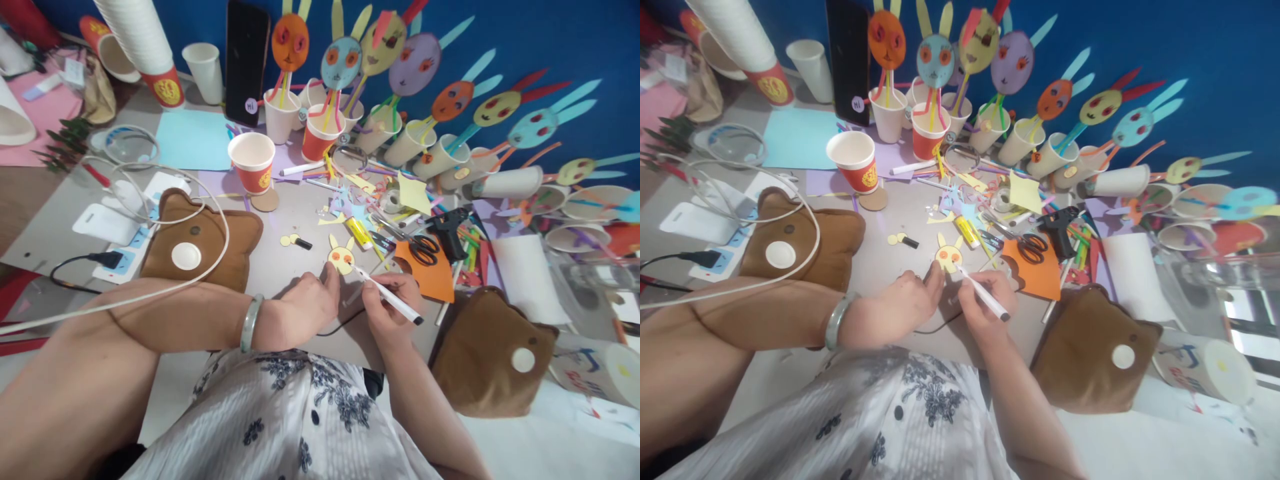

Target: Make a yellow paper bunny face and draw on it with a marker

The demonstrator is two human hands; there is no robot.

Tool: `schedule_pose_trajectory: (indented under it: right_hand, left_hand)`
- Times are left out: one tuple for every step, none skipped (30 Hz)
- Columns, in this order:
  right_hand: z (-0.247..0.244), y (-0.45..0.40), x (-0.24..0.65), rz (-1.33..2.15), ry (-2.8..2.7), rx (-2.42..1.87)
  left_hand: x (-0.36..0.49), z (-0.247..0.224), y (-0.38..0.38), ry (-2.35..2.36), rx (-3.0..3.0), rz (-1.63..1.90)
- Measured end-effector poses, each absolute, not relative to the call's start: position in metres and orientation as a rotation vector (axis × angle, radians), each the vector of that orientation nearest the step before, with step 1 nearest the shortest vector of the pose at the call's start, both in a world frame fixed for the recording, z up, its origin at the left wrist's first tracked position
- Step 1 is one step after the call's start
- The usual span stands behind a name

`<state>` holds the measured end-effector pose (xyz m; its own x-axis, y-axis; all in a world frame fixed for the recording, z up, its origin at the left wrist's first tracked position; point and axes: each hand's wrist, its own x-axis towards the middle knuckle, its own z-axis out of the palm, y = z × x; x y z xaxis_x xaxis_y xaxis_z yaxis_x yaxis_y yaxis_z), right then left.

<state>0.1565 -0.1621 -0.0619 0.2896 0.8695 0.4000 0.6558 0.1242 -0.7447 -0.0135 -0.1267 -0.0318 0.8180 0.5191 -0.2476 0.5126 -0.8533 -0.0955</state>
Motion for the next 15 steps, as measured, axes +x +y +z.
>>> schedule_pose_trajectory:
  right_hand:
    - [-0.0615, -0.162, 0.1563, 0.284, -1.436, -1.603]
    - [-0.0611, -0.1619, 0.1562, 0.289, -1.437, -1.603]
    - [-0.0609, -0.1618, 0.1562, 0.29, -1.437, -1.601]
    - [-0.0608, -0.1618, 0.1562, 0.287, -1.437, -1.599]
    - [-0.0609, -0.1617, 0.1562, 0.282, -1.439, -1.592]
    - [-0.0611, -0.1618, 0.1563, 0.281, -1.443, -1.586]
    - [-0.0614, -0.1618, 0.1564, 0.279, -1.446, -1.582]
    - [-0.0617, -0.1619, 0.1564, 0.282, -1.449, -1.578]
    - [-0.0619, -0.162, 0.1563, 0.287, -1.45, -1.575]
    - [-0.062, -0.1621, 0.1562, 0.291, -1.45, -1.57]
    - [-0.062, -0.1622, 0.1561, 0.296, -1.449, -1.569]
    - [-0.0618, -0.1622, 0.1559, 0.3, -1.446, -1.57]
    - [-0.0615, -0.1622, 0.1557, 0.302, -1.445, -1.567]
    - [-0.0611, -0.1621, 0.1555, 0.302, -1.446, -1.563]
    - [-0.0606, -0.162, 0.1553, 0.298, -1.447, -1.558]
  left_hand:
    - [-0.0134, -0.0316, -0.1267, -0.841, -2.971, 0.417]
    - [-0.0133, -0.0314, -0.1268, -0.844, -2.968, 0.421]
    - [-0.0133, -0.0314, -0.1268, -0.841, -2.966, 0.424]
    - [-0.0134, -0.0313, -0.1269, -0.837, -2.962, 0.423]
    - [-0.0134, -0.0314, -0.1269, -0.833, -2.961, 0.423]
    - [-0.0135, -0.0316, -0.127, -0.829, -2.961, 0.421]
    - [-0.0137, -0.0318, -0.1271, -0.829, -2.962, 0.417]
    - [-0.0138, -0.032, -0.1272, -0.829, -2.963, 0.409]
    - [-0.014, -0.0323, -0.1273, -0.83, -2.964, 0.398]
    - [-0.0141, -0.0325, -0.1273, -0.831, -2.966, 0.392]
    - [-0.0142, -0.0326, -0.1272, -0.828, -2.971, 0.395]
    - [-0.0143, -0.0324, -0.1271, -0.823, -2.979, 0.405]
    - [-0.0144, -0.032, -0.1268, -0.818, -2.986, 0.419]
    - [-0.0145, -0.0313, -0.1265, -0.813, -2.995, 0.435]
    - [-0.0147, -0.0303, -0.126, -0.812, -3.004, 0.447]
